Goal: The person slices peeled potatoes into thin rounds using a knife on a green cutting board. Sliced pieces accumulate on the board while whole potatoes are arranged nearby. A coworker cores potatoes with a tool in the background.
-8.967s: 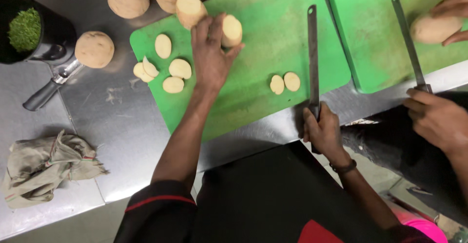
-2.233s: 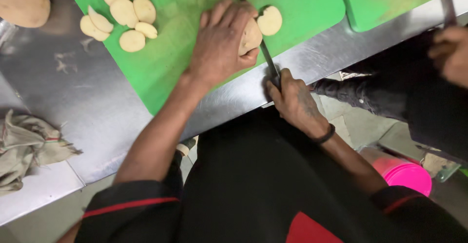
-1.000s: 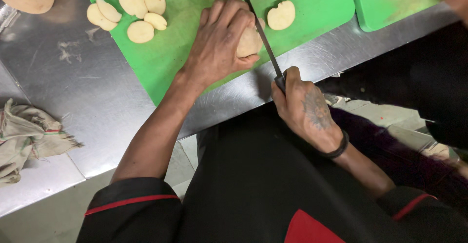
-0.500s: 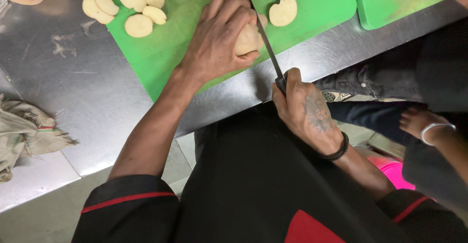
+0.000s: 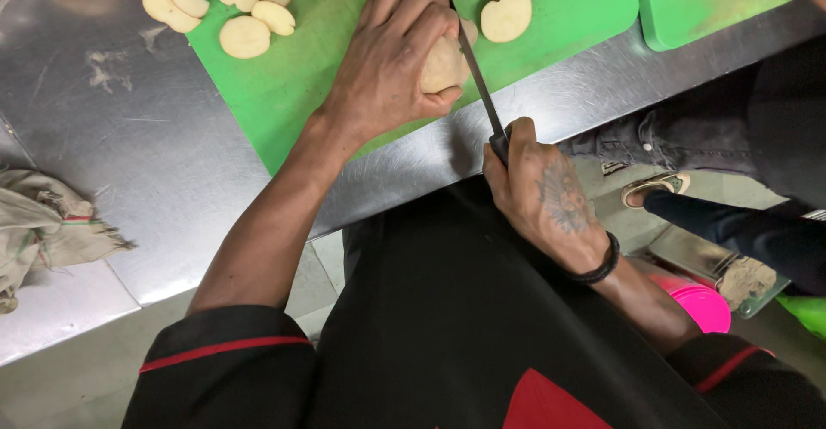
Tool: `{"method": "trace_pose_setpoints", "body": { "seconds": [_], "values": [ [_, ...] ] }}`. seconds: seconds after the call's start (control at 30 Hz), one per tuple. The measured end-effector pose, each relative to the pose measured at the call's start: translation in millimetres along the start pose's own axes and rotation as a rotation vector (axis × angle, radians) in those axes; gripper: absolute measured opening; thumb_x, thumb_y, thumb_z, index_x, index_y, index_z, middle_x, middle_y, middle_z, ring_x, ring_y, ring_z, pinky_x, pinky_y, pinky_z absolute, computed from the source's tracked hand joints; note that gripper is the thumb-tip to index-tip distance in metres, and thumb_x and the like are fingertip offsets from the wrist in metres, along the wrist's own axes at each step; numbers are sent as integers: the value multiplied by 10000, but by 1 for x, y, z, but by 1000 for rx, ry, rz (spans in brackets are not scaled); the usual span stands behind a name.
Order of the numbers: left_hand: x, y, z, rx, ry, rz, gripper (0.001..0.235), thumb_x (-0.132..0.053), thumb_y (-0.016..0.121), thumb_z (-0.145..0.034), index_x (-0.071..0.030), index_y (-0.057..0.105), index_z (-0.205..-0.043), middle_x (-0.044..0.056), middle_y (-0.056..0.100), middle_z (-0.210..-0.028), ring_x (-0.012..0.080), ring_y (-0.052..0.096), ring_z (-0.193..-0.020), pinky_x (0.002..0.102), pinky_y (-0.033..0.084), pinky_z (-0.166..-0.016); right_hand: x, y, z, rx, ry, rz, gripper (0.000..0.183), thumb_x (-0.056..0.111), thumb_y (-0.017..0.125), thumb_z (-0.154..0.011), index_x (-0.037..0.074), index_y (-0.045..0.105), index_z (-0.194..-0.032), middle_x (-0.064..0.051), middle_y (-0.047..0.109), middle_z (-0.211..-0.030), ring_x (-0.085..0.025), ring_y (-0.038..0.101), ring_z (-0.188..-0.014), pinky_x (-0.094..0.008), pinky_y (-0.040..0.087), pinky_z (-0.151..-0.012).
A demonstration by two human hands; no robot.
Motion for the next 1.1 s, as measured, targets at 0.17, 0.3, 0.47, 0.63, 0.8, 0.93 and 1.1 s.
{"method": "trace_pose_setpoints", "body": {
  "seconds": [0.17,0.3,0.47,0.63,0.8,0.93,1.1],
  "values": [
    [1,0,1,4,3,1,575,-166,901,-710,-117,540,-1154,34,546,-1235,263,513,-1181,446,463,-1014,-2,3,-2,4,17,-15,289,84,675,-989,-66,441,-911,-236,524,-532,-436,601,-502,-501,425,-425],
    [2,1,0,17,16,13,596,-139,882,-677,-105,540,-1164,44,555,-1247,269,518,-1194,447,459,-1011,-6,11,-17,3,20,-37,289,90,673,-994,-73,447,-918,-245,537,-550,-445,603,-515,-501,438,-429],
    [0,2,-1,21,21,-5,608,-168,904,-665,-103,544,-1151,58,559,-1229,287,524,-1180,453,458,-986,-9,16,-19,2,2,-54,278,81,658,-1004,-85,452,-920,-259,536,-552,-447,607,-518,-504,434,-430],
    [4,2,1,24,-8,28,577,-152,906,-705,-87,544,-1149,62,550,-1237,279,530,-1207,453,460,-1006,-14,23,-25,-13,-2,-73,269,86,648,-1032,-77,459,-934,-257,573,-598,-446,622,-554,-493,465,-473],
    [2,-2,-2,1,29,20,571,-131,884,-695,-71,540,-1146,70,544,-1252,289,525,-1225,460,459,-1017,-17,28,-23,7,82,-98,281,94,643,-1014,-93,456,-921,-260,571,-573,-458,630,-545,-505,467,-457],
    [1,-1,0,20,10,21,575,-155,907,-693,-78,550,-1138,74,544,-1234,307,518,-1212,472,456,-1028,-17,31,-21,-13,-14,-104,252,70,629,-1028,-91,460,-934,-272,578,-614,-468,641,-585,-511,472,-488],
    [-1,-4,-2,24,14,36,549,-114,889,-720,-74,542,-1143,71,545,-1213,307,516,-1238,473,444,-1047,-17,32,-18,-10,97,-100,272,93,647,-1010,-97,465,-937,-279,583,-591,-477,645,-582,-525,485,-487]
  ]
}}
Point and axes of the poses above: each hand's wrist, its own z-axis away from the middle knuckle, its own y-axis out of the palm, x = y × z, the point moved 5 cm from there along -z, towards the middle knuckle
